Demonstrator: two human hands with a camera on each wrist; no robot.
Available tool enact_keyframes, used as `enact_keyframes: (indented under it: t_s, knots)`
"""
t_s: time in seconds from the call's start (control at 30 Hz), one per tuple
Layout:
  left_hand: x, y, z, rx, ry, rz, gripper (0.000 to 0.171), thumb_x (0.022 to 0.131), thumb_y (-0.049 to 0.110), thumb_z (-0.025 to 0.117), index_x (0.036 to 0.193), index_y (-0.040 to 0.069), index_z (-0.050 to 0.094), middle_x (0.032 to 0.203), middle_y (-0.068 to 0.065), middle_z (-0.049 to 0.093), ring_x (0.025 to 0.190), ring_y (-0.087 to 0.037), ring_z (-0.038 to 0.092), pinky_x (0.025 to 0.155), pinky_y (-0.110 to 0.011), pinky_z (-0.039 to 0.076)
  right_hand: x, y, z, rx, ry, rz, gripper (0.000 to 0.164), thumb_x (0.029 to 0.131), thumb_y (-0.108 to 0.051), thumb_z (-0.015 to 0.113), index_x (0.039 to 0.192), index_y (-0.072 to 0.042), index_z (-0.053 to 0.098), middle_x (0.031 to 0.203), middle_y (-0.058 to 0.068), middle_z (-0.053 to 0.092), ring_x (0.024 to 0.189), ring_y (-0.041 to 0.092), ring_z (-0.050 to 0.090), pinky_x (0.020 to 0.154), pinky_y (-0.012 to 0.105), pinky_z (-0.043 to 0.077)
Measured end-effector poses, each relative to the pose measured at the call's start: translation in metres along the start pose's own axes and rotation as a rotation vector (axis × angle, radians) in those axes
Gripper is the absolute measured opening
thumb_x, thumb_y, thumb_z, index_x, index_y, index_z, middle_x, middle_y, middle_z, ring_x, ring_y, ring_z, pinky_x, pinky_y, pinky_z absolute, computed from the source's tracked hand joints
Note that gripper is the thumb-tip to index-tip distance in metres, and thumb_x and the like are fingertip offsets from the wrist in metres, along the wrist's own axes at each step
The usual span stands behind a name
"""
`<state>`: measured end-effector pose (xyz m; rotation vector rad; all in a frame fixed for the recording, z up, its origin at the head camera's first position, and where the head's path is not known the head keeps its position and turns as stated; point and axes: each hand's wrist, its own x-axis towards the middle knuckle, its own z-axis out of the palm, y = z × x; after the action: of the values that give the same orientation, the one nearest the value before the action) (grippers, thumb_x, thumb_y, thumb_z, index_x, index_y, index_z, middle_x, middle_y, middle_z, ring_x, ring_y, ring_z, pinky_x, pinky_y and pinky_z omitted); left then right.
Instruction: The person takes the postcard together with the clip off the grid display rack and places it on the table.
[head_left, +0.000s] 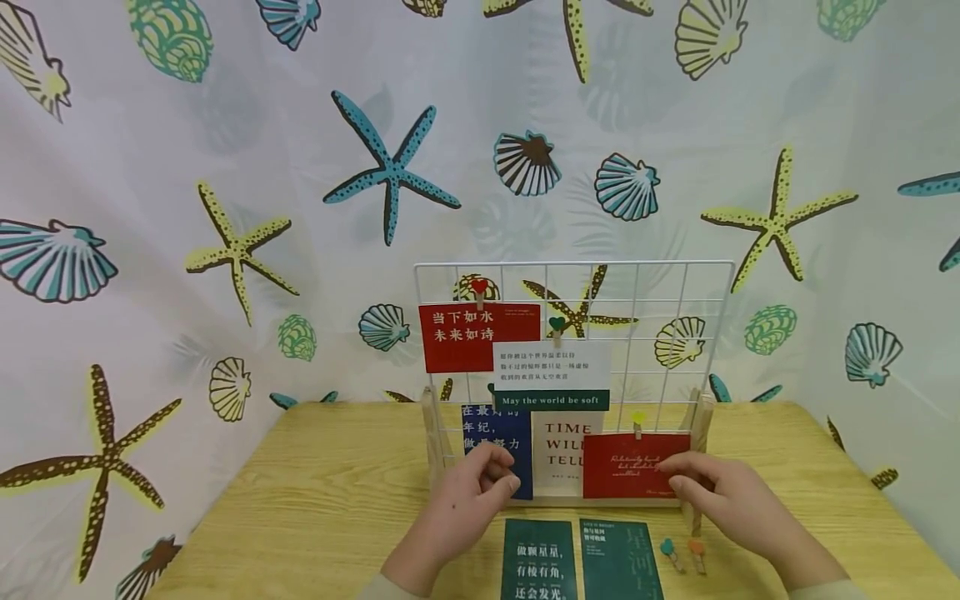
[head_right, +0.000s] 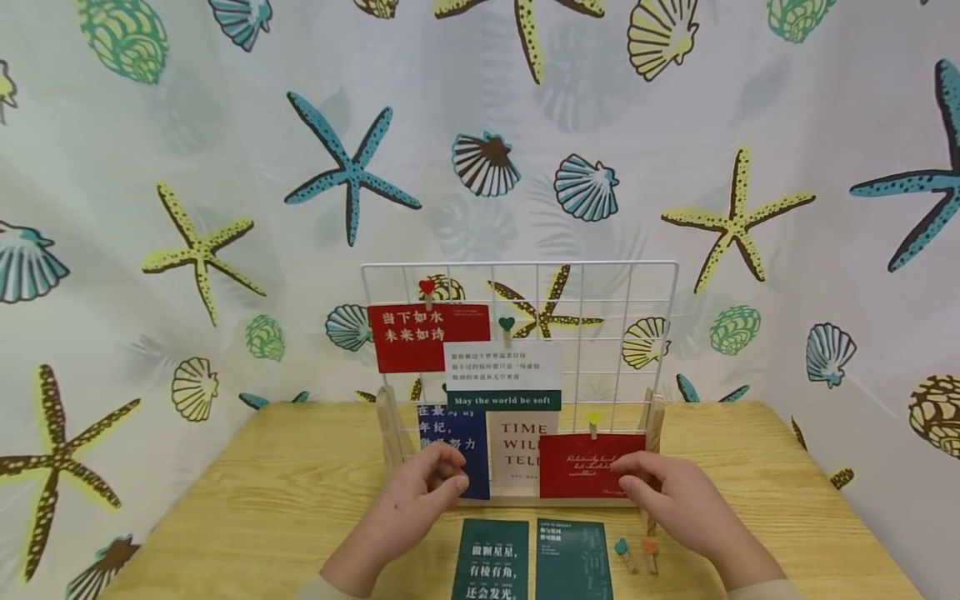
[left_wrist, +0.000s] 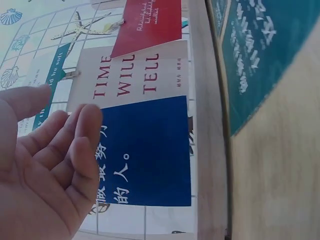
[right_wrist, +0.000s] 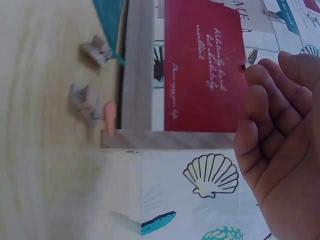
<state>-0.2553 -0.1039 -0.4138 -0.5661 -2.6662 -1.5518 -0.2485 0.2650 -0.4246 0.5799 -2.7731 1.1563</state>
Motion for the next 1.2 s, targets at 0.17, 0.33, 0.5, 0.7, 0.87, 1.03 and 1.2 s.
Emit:
enact_keyframes:
  t_s: [0.17,0.33,0.5,0.7,0.87,1.03,1.2]
  knots:
    - [0.004,0.006,0.001,0.017,0.079,0.02,0.022,0.101,0.022,0.064,0.119,0.01,0.062,0.099,0.003,0.064,0.082,-0.018,0.058,0.069,-0.03,0.051,0.006,-0.013,-0.002,-0.019,0.028,-0.036,0.026,0.104,-0.032,0.06,0.123,-0.018,0.07,0.109,-0.002,0.071,0.08,0.01,0.06,0.068,0.03,0.051]
    - [0.006,0.011,0.003,0.027,0.118,0.033,0.022,0.101,0.024,0.065,0.119,0.013,0.063,0.098,0.005,0.064,0.081,-0.017,0.059,0.068,-0.03,0.052,0.01,-0.022,-0.003,-0.033,0.039,-0.063,0.026,0.104,-0.031,0.06,0.123,-0.017,0.07,0.111,0.0,0.071,0.077,0.008,0.06,0.067,0.029,0.051]
    - [0.008,0.016,0.005,0.009,0.146,0.029,0.022,0.101,0.025,0.064,0.119,0.014,0.063,0.1,0.005,0.063,0.081,-0.016,0.061,0.069,-0.031,0.053,0.015,-0.029,-0.007,-0.039,0.048,-0.071,0.028,0.104,-0.031,0.06,0.124,-0.015,0.07,0.121,0.002,0.07,0.081,0.011,0.064,0.069,0.03,0.053]
    - [0.011,0.019,0.004,-0.03,0.182,0.052,0.023,0.101,0.022,0.064,0.12,0.01,0.061,0.103,0.001,0.064,0.082,-0.015,0.064,0.069,-0.031,0.054,0.023,-0.042,-0.01,-0.061,0.046,-0.091,0.026,0.103,-0.028,0.061,0.124,-0.016,0.071,0.115,0.0,0.071,0.084,0.016,0.067,0.069,0.031,0.054]
    - [0.014,0.021,0.002,-0.03,0.222,0.069,0.023,0.101,0.022,0.063,0.121,0.01,0.06,0.103,0.0,0.065,0.08,-0.015,0.064,0.069,-0.032,0.054,0.032,-0.054,-0.01,-0.107,0.065,-0.114,0.026,0.103,-0.031,0.06,0.122,-0.017,0.071,0.088,-0.007,0.069,0.069,0.011,0.059,0.061,0.031,0.049]
    - [0.016,0.023,0.001,-0.019,0.255,0.075,0.026,0.101,0.021,0.064,0.123,0.01,0.059,0.101,0.002,0.064,0.082,-0.015,0.061,0.071,-0.032,0.053,0.042,-0.064,-0.011,-0.133,0.083,-0.149,0.025,0.104,-0.03,0.06,0.123,-0.018,0.071,0.067,-0.011,0.057,0.056,0.009,0.049,0.055,0.03,0.045]
    - [0.019,0.027,0.001,-0.034,0.307,0.095,0.027,0.1,0.023,0.065,0.124,0.013,0.058,0.099,0.003,0.06,0.086,-0.018,0.056,0.073,-0.032,0.051,0.052,-0.077,-0.017,-0.169,0.12,-0.181,0.022,0.103,-0.026,0.06,0.122,-0.019,0.071,0.067,-0.012,0.057,0.056,0.009,0.05,0.056,0.031,0.045]
